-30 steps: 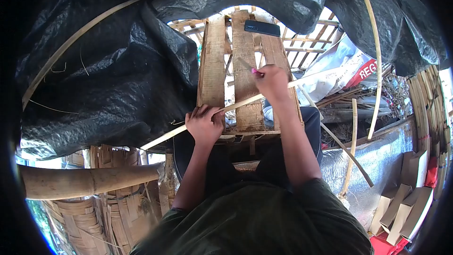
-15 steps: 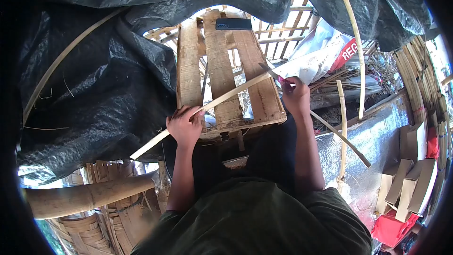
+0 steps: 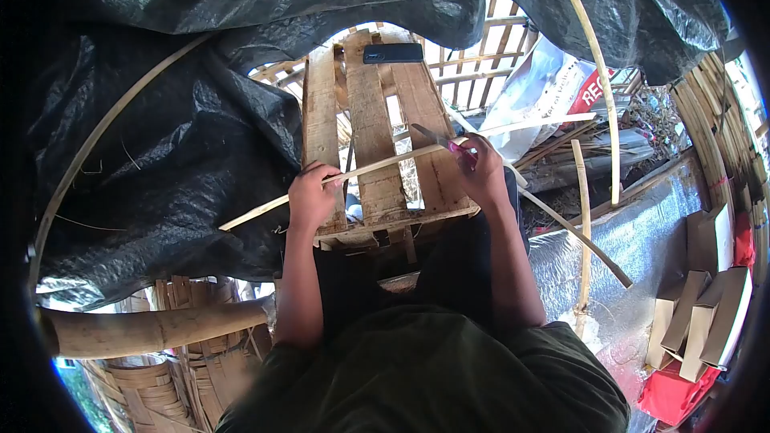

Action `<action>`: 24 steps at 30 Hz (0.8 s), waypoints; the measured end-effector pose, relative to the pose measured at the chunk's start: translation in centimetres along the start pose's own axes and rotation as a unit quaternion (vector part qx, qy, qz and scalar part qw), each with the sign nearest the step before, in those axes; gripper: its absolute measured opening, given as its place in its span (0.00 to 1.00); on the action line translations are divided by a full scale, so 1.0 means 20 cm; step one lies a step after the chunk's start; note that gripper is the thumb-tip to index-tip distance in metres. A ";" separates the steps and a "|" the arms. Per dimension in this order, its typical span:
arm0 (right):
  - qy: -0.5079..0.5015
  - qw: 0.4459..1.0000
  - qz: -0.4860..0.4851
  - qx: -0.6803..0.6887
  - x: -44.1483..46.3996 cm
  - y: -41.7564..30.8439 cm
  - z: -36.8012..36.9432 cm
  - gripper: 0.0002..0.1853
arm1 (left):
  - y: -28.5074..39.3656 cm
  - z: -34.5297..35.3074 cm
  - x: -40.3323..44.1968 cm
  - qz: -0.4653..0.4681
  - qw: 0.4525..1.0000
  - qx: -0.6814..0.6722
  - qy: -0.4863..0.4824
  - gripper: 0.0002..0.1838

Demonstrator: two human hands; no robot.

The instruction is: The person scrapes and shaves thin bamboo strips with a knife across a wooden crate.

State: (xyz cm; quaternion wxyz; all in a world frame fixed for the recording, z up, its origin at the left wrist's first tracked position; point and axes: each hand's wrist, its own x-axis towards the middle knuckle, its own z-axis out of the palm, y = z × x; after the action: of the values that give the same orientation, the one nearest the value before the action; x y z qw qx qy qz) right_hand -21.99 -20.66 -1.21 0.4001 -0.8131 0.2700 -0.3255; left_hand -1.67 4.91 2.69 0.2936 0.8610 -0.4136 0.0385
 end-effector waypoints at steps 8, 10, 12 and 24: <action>0.027 0.998 -0.059 -0.010 -0.03 0.11 0.02 0.08 | 0.02 0.06 0.04 0.011 0.999 0.010 -0.041 0.11; 0.029 0.998 -0.051 -0.004 -0.01 0.05 0.01 0.07 | -0.01 0.04 0.04 0.008 0.999 0.009 -0.029 0.10; 0.032 0.997 -0.064 -0.007 -0.01 0.05 0.01 0.07 | -0.03 0.00 0.01 0.002 1.000 0.010 0.004 0.09; 0.029 0.998 -0.046 -0.017 -0.02 0.02 0.06 0.09 | -0.13 -0.18 -0.15 -0.061 0.988 0.100 0.098 0.09</action>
State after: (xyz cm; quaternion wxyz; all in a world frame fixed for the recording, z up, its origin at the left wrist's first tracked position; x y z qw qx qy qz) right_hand -21.38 -20.05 -2.13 0.3628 -0.8214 0.2492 -0.3628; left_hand -1.12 10.17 3.41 0.2469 0.9016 -0.3240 0.1456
